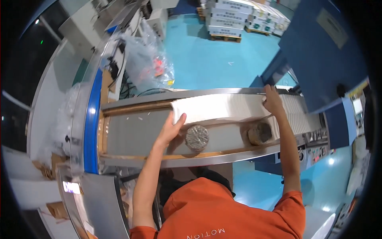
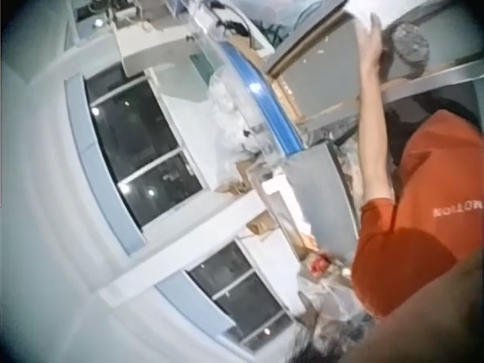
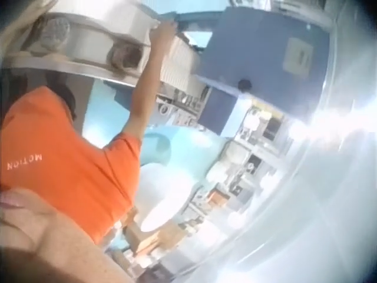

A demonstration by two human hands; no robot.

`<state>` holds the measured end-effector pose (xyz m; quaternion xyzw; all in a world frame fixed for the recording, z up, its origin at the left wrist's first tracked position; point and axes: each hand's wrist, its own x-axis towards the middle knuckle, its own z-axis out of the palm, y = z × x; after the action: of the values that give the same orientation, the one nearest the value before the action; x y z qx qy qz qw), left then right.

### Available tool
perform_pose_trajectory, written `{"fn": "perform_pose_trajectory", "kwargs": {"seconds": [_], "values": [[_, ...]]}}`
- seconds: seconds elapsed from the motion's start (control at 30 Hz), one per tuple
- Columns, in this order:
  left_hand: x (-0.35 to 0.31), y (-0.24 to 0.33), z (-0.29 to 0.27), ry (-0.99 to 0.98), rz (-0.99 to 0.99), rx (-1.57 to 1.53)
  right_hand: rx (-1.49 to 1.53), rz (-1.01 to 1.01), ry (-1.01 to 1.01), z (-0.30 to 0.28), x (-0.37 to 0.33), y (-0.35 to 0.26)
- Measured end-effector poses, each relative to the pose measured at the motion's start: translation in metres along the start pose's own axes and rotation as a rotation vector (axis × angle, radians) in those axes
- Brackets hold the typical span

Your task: Manually organizing and packing stacks of paper tissues at a packaging station.

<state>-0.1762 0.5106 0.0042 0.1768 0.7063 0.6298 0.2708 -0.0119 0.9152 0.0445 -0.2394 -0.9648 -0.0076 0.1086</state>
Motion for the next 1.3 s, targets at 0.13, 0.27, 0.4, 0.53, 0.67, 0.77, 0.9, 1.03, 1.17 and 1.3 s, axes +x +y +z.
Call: {"fn": "perform_pose_trajectory", "kwargs": {"seconds": [0.13, 0.27, 0.4, 0.53, 0.67, 0.77, 0.9, 1.03, 1.17, 1.3], "values": [[-0.007, 0.010, -0.041, 0.334, -0.010, -0.107, 0.775, 0.181, -0.474, -0.006, -0.006, -0.066], [-0.015, 0.005, -0.058, 0.360, 0.023, -0.231, 1.083, 0.205, -0.484, 0.013, -0.022, -0.156], [-0.037, -0.010, -0.092, 0.432, 0.004, -0.353, 1.279, 0.175, -0.449, 0.006, -0.029, -0.197], [-0.090, -0.003, -0.154, 0.495, 0.115, -0.233, 1.134, 0.018, -0.334, -0.039, -0.039, -0.251], [-0.195, -0.037, -0.250, 0.708, 0.083, -0.285, 1.215, -0.186, -0.353, -0.069, -0.072, -0.380], [-0.321, -0.018, -0.285, 0.966, 0.011, -0.449, 1.311, -0.306, -0.557, -0.073, -0.117, -0.483], [-0.470, -0.084, -0.288, 1.383, -0.041, -0.452, 1.291, -0.608, -0.834, -0.038, -0.175, -0.602], [-0.576, -0.136, -0.251, 1.528, -0.158, 0.023, 0.933, -0.933, -1.056, 0.026, -0.220, -0.703], [-0.595, -0.121, -0.241, 1.821, -0.457, -0.133, 0.800, -1.112, -0.822, 0.026, -0.248, -0.770], [-0.595, -0.118, -0.255, 1.974, -0.626, 0.068, 0.948, -0.808, -1.078, 0.048, -0.228, -0.804]]}}
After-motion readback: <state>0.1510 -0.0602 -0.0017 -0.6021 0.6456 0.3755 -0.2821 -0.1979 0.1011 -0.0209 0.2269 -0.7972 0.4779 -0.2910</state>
